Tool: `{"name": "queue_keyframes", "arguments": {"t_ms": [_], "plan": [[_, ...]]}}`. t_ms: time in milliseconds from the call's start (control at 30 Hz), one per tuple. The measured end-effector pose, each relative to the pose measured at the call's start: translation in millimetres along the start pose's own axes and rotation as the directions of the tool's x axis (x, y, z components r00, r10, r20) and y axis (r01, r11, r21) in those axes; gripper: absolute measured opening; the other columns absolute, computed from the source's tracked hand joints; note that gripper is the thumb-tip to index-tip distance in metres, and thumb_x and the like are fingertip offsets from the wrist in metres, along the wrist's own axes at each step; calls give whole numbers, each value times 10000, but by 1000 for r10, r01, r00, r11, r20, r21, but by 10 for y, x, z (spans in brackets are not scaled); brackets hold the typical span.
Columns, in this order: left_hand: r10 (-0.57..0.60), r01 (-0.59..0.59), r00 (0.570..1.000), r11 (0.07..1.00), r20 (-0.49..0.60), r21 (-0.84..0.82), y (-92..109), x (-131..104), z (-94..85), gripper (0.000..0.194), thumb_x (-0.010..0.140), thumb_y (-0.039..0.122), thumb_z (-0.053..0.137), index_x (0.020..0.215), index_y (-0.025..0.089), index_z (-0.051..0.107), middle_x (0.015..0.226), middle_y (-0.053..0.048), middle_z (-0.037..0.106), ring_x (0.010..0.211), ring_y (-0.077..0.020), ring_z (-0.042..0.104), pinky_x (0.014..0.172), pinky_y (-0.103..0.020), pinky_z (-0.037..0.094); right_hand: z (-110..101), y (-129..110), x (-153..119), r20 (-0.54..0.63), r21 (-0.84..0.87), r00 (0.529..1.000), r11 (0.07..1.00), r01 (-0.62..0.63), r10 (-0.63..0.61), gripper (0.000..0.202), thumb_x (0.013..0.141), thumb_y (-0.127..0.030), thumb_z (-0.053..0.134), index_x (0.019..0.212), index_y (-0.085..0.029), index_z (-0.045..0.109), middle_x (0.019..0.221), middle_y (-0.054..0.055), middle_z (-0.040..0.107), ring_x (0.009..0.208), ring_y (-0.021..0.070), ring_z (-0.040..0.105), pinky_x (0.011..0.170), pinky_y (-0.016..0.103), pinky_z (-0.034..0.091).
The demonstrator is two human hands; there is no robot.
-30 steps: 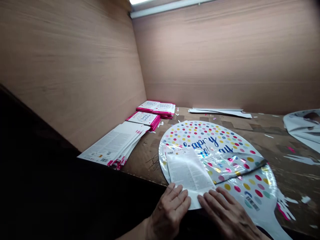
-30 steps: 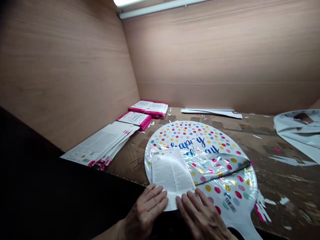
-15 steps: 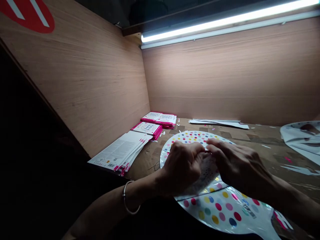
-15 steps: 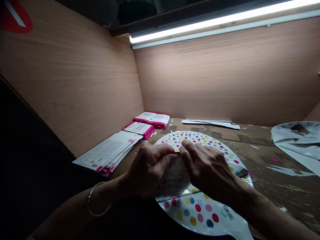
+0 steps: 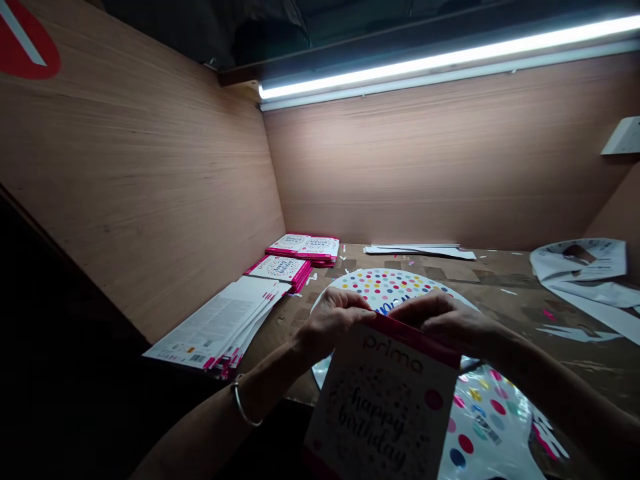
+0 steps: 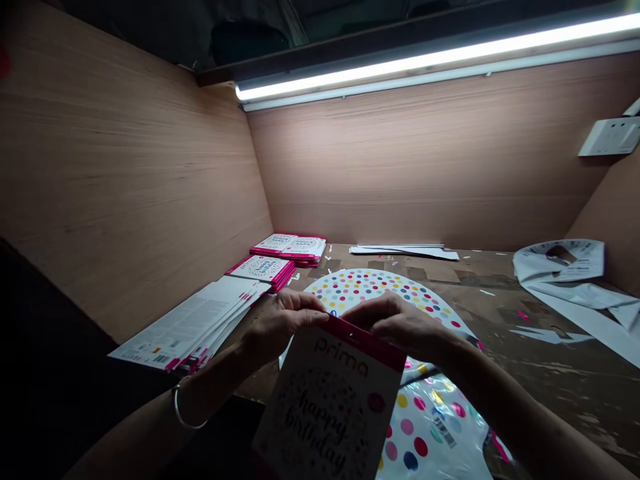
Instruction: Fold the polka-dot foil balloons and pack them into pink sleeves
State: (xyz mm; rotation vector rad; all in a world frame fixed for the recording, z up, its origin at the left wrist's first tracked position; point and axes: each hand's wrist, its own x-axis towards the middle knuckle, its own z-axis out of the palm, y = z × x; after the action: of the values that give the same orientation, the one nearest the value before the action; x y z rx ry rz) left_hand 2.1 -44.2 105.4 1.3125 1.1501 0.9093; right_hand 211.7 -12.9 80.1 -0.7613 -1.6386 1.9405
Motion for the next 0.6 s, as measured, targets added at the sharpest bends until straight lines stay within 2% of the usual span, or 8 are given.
{"name": "queue_keyframes", "arguments": {"t_ms": [133,233,300,333,400,467,533,600], "plan": [[-54,55,999,996,9,-76,-71,-6,58,126,525,228,684,542,111,638,456,29,525,430,-55,411,438,-176,283,26,153,33,-27,12,999,1000,24,-24,233,608,-125,638,821,-155,729,734,24,701,625,111,607,613,209,454],[-121,125,992,982,39,-138,-202,14,104,113,513,219,685,557,122,647,441,36,517,409,-57,414,413,-175,282,68,262,84,-28,-28,998,998,58,-59,234,577,-87,570,749,-147,717,660,5,681,577,109,585,571,208,446],[-148,152,988,976,38,-155,-306,46,112,100,505,202,690,553,126,646,430,40,511,392,-55,411,392,-171,277,60,330,134,-19,-197,994,975,102,-108,230,595,-104,528,747,-136,697,656,12,666,581,122,575,566,224,446],[-155,159,987,973,35,-166,-350,66,101,93,506,191,692,546,127,640,425,43,505,385,-52,410,386,-167,276,32,362,160,-27,-337,988,932,135,-153,222,619,-114,506,749,-132,685,659,18,657,591,129,572,569,232,447],[-160,162,987,965,28,-207,-401,113,37,96,517,171,705,544,121,629,433,40,511,388,-53,427,389,-163,298,-89,432,193,-74,-669,956,725,164,-285,221,681,-113,440,717,-129,658,646,31,631,592,135,560,567,243,446],[-151,141,988,950,-14,-278,-403,178,-93,117,527,151,729,566,109,627,472,22,547,417,-70,473,414,-174,354,-289,520,184,-116,-902,913,427,69,-391,273,729,-88,372,670,-142,633,612,34,605,551,135,545,534,249,441],[-125,56,981,916,-150,-398,-377,284,-280,145,522,112,752,600,93,631,528,-10,589,466,-105,529,463,-209,423,-526,631,127,-128,-979,894,197,-46,-429,327,776,-81,338,656,-164,631,675,47,632,574,150,579,521,257,456],[-101,-90,936,857,-337,-508,-353,445,-502,143,553,78,747,639,82,633,580,-37,613,524,-142,575,525,-253,472,-741,756,46,-119,-993,882,77,-93,-456,331,830,-124,352,687,-183,645,928,81,665,726,190,640,548,276,497]]}}
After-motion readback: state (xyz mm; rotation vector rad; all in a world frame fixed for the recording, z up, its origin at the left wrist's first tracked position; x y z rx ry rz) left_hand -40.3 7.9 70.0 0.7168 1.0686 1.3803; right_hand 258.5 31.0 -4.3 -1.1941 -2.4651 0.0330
